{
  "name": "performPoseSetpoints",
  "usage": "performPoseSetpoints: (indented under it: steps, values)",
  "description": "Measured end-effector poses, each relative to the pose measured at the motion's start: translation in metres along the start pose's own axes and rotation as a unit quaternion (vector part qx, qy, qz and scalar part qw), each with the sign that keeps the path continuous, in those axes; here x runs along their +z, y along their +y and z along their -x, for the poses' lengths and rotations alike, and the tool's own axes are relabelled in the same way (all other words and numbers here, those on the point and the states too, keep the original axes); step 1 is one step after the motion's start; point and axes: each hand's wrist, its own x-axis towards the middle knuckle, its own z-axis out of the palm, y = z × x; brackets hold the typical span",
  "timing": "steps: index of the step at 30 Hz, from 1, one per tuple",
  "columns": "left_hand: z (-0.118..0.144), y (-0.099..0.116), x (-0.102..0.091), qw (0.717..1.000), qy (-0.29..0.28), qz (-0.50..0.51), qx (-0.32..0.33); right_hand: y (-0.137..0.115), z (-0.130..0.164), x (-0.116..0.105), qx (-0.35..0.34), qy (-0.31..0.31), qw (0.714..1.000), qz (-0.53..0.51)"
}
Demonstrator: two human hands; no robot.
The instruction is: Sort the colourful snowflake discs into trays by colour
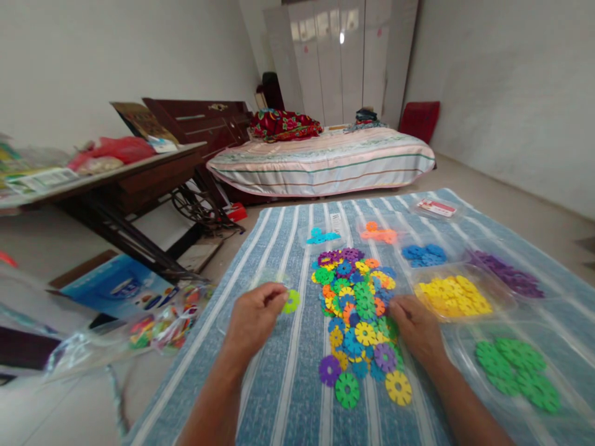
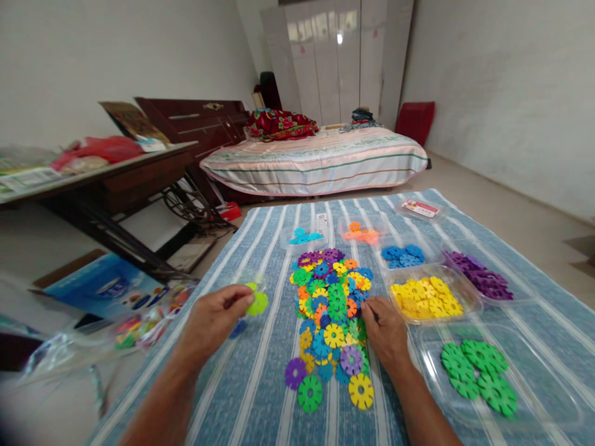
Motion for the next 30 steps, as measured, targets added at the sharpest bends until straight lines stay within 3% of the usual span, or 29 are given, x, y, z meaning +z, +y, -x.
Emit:
performPoseSetpoints:
  steps: [2,5,9,13,20,25,30]
  values:
    - [-0.022,-0.015,-0.016,0.996,0.019,-0.085,-0.009,0.000,0.000,0.000,0.000,-0.002,1.000,0.004]
    - [-0.050,-0.037,-0.022,0.984,-0.011,-0.178,-0.022,0.000,-0.001,0.000,-0.006,-0.005,1.000,0.007]
    - [-0.070,-0.052,-0.010,0.975,-0.061,-0.212,-0.016,0.001,-0.001,0.000,-0.013,0.004,1.000,0.008]
    - [-0.076,-0.056,0.002,0.965,-0.087,-0.248,-0.010,-0.001,-0.001,0.000,-0.004,0.005,1.000,0.013]
    - [-0.070,-0.047,-0.003,0.948,-0.021,-0.317,-0.021,0.000,-0.001,-0.001,-0.015,0.002,1.000,0.015]
    - [-0.045,-0.028,-0.011,0.967,0.022,-0.254,0.017,0.002,-0.002,-0.002,-0.016,0.004,1.000,0.020]
    - [-0.011,-0.005,0.002,0.983,-0.022,-0.157,0.093,0.001,0.000,-0.002,-0.002,-0.009,1.000,0.017]
